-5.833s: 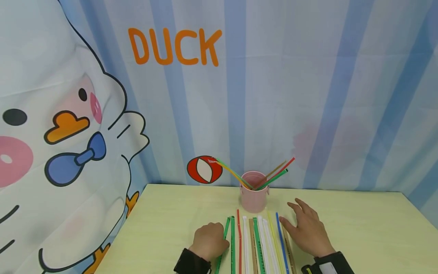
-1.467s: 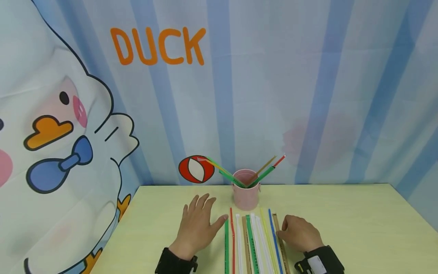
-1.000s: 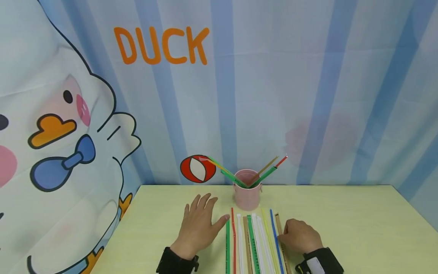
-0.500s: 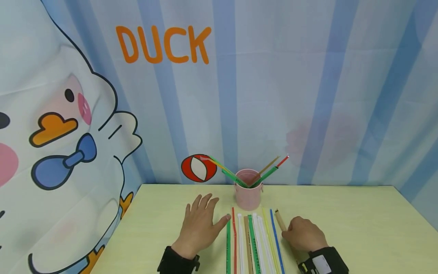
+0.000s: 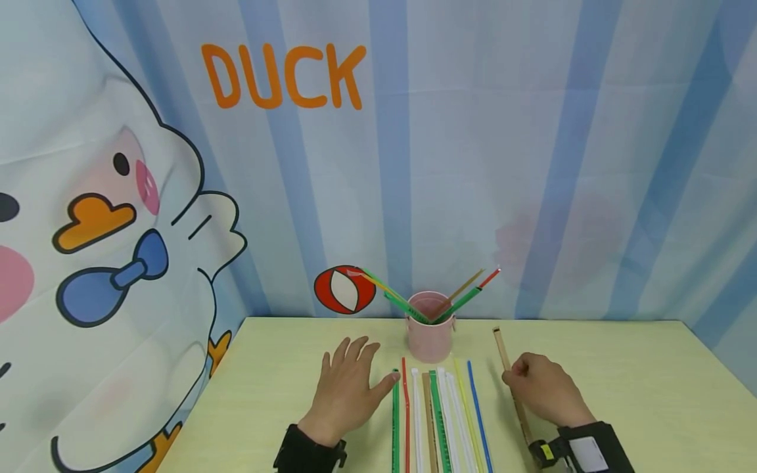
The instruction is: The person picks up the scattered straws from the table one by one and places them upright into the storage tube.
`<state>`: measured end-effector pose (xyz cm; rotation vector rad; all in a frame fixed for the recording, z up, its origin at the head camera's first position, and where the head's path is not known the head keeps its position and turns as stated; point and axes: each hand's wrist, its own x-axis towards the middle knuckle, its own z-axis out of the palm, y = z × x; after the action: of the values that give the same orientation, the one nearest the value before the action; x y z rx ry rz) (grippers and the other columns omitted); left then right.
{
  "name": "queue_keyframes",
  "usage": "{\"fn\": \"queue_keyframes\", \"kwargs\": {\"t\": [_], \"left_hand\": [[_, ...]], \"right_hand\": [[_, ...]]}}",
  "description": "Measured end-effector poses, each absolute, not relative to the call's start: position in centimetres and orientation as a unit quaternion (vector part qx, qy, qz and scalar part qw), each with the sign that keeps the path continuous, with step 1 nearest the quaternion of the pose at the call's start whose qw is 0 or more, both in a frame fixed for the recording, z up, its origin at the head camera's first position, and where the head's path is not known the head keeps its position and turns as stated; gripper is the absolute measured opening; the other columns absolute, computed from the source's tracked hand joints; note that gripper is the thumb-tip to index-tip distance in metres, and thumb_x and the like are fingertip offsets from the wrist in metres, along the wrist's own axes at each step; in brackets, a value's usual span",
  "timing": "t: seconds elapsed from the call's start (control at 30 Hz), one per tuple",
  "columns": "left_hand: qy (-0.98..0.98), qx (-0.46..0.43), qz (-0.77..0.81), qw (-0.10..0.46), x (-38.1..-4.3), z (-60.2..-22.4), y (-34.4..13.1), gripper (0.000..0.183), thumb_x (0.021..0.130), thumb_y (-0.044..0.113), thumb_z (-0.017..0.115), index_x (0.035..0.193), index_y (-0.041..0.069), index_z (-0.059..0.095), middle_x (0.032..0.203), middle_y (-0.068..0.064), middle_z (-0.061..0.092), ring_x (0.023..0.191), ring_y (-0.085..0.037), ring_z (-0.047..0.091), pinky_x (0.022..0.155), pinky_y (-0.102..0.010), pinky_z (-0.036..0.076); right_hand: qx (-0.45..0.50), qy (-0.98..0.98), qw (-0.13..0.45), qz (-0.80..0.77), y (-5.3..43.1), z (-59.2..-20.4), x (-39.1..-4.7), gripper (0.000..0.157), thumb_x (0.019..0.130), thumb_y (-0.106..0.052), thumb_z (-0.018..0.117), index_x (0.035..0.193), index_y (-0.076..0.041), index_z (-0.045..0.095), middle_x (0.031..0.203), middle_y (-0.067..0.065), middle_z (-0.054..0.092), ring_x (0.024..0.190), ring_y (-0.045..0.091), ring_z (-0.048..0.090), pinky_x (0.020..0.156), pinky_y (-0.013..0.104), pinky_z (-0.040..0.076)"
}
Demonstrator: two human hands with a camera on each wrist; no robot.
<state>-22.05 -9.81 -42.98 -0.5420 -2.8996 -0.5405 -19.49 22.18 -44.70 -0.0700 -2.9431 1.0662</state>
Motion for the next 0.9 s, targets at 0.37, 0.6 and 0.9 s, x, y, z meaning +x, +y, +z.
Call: {"fn": "queue_keyframes", "kwargs": {"t": [0.37,0.6,0.9], "left_hand": [[-0.965,-0.176,-0.182,0.07,-21.9,-43.0,-10.3,0.064,0.089,0.058,0.054,0.134,0.012,0.05,0.142,-0.014,0.044,0.133,-0.039,0.028,0.103,-0.073,0.021],[-0.965,-0.175,-0.18,0.07,-21.8,-42.9,-10.5,0.064,0.089,0.057,0.055,0.135,0.012,0.05,0.142,-0.015,0.044,0.132,-0.039,0.029,0.103,-0.073,0.021],[-0.965,-0.183,-0.177,0.062,-22.0,-42.8,-10.1,0.065,0.09,0.06,0.052,0.135,0.014,0.049,0.144,-0.013,0.043,0.133,-0.038,0.027,0.103,-0.072,0.021]], "right_hand": [[-0.011,-0.92,0.024,0.392,22.4,-41.9,-19.2,0.026,0.094,-0.022,0.053,0.105,0.002,0.053,0.081,0.007,0.064,0.065,0.018,0.058,0.054,0.035,0.046],[-0.016,-0.902,0.038,0.43,22.6,-40.4,-18.6,0.032,0.097,-0.024,0.05,0.117,0.0,0.045,0.088,0.01,0.065,0.073,0.02,0.061,0.061,0.037,0.05],[-0.033,-0.884,0.122,0.451,23.2,-39.4,-17.4,0.039,0.099,-0.035,0.047,0.12,-0.002,0.045,0.101,0.016,0.067,0.08,0.02,0.062,0.071,0.041,0.05]]}}
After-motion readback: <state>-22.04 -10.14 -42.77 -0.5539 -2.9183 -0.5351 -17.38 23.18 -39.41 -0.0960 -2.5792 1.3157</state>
